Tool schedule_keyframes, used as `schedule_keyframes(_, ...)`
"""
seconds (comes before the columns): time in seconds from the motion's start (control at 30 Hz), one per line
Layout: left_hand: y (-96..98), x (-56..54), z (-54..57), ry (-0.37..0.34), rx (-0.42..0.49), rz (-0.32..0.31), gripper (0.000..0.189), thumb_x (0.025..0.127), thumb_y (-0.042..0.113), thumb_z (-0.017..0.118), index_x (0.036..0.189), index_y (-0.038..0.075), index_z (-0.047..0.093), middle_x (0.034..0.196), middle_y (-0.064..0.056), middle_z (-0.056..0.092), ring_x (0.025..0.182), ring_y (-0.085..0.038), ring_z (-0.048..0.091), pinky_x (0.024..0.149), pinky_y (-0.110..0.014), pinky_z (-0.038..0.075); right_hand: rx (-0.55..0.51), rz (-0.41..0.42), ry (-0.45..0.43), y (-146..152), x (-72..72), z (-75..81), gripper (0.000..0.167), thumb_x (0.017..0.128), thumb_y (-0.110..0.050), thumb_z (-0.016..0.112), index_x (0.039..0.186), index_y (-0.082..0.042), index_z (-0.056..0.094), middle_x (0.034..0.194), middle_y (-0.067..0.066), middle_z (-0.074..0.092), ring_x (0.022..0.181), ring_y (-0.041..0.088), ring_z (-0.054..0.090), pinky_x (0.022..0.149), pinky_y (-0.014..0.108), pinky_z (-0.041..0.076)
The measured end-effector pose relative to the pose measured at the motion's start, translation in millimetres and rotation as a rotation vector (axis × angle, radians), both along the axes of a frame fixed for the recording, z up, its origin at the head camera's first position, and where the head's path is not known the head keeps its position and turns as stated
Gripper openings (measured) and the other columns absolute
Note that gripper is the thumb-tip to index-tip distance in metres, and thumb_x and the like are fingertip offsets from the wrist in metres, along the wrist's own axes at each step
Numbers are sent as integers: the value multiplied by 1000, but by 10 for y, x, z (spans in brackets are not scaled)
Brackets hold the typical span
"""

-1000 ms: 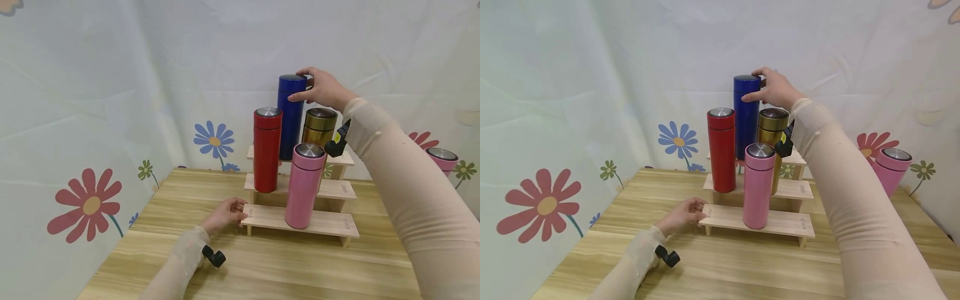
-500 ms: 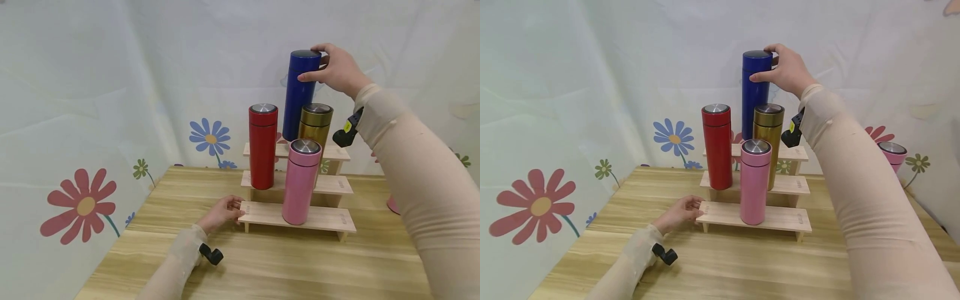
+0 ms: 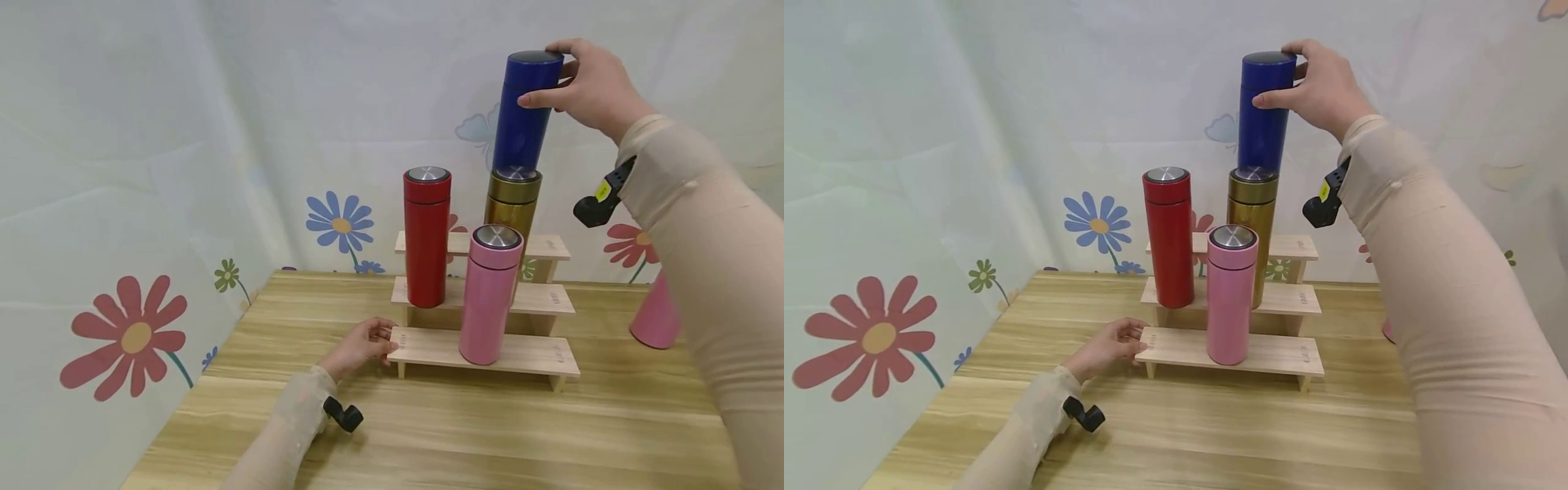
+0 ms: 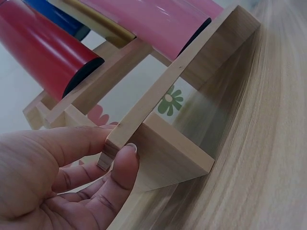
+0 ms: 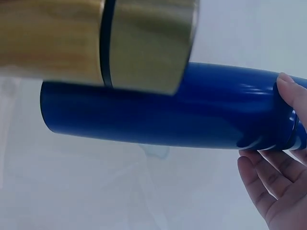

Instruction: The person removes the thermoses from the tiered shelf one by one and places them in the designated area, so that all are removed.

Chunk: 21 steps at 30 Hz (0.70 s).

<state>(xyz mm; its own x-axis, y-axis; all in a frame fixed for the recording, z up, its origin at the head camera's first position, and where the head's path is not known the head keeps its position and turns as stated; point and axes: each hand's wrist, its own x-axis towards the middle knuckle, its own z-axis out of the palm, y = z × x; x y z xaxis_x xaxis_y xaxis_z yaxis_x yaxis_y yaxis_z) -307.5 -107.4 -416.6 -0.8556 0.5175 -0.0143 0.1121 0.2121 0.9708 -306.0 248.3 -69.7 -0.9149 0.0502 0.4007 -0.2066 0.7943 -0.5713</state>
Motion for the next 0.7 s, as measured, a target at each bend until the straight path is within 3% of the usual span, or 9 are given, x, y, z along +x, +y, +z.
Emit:
schedule_keyframes(0.3,-12,10,11,-6,-5,-3,46,92,1,60,133,-10,42,99,-10,53,71,-12,57,64,-25,56,17,-69,8,222,115,24,86,86,-53,61,154,-32,13,155,15,32,125,36,44,114,53,33)
schedule_keyframes(0.7,-26,8,-14,-3,0,0,46,91,1,61,132,-9,44,98,-9,53,68,-12,57,64,-27,56,32,-135,1,572,233,-83,87,86,-54,61,154,-32,12,153,20,33,125,43,44,112,59,32)
